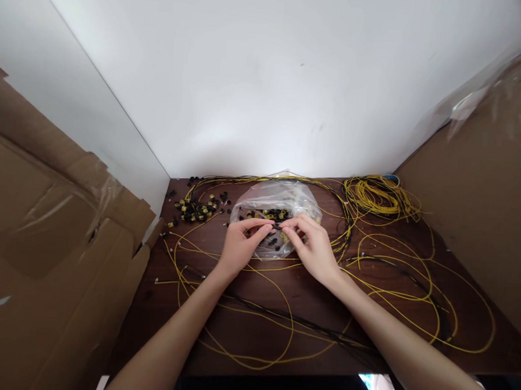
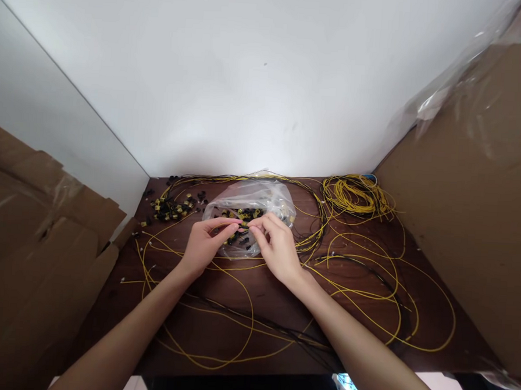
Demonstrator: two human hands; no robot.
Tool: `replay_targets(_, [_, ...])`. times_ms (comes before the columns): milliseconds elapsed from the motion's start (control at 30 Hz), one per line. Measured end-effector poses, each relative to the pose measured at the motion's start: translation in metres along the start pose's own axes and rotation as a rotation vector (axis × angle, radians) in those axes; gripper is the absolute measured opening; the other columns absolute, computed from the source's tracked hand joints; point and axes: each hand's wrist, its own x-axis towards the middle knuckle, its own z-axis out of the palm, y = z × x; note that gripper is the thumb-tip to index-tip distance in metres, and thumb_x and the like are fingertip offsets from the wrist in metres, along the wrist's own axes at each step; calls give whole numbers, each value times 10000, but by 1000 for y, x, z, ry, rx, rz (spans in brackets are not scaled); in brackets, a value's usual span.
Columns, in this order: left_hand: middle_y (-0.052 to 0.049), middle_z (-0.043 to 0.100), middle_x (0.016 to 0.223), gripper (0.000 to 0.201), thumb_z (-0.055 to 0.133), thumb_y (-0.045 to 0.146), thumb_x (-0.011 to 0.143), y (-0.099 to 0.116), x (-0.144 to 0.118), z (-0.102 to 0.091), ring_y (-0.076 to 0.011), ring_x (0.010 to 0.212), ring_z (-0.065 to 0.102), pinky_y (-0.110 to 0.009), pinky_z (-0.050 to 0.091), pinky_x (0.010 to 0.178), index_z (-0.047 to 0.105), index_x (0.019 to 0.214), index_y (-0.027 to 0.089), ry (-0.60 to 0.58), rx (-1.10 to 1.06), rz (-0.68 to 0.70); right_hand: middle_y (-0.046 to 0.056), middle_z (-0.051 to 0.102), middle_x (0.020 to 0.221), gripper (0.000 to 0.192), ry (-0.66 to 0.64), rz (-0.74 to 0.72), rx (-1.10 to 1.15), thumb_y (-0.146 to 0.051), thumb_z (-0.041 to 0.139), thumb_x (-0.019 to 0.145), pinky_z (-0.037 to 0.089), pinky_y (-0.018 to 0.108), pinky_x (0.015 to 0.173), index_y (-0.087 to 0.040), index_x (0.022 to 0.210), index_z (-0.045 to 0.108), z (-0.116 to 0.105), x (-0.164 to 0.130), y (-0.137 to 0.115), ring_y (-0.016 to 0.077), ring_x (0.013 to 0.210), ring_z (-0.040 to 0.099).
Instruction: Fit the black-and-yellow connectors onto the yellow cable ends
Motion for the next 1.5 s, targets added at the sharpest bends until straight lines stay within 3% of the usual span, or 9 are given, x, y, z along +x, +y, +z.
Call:
replay_targets(300, [-57,722,823,168,634,254,761,-4,2,1,-142,691,598,-233,445,623,734,837,142,42,-18,-8,25,587,744,116,-1,14,6,-259,566,850,423,270,623,-186,816,649,0,-1,0,145,680,532])
replay_targets(500, [-29,690,741,162,661,251,731,-2,1,0,-83,532,439,-210,351,515,733,833,149,29,-3,8,19,588,738,94,9,13,11,-218,568,837,420,259,605,-180,789,639,0,-1,0,134,661,529])
replay_targets(767, [-20,672,771,168,669,223,716,-5,2,1,-70,518,372,-211,308,494,722,863,159,-6,-22,13,14,582,733,85,-15,-4,18,-193,566,832,425,261,625,-175,794,639,1,-2,-1,129,670,528])
replay_targets(1000, [-53,691,817,170,672,255,729,-9,2,1,-127,675,557,-235,428,622,714,848,140,-29,-85,-37,17,595,725,119,43,50,-8,-221,569,827,412,251,574,-173,741,635,-3,1,-3,131,661,538])
replay_targets(1500, [-61,703,848,166,688,257,710,-6,1,1,-157,744,610,-270,470,702,712,832,147,-59,-135,-73,17,615,732,96,0,23,16,-218,577,826,432,264,628,-171,780,646,-1,-1,-3,134,667,550])
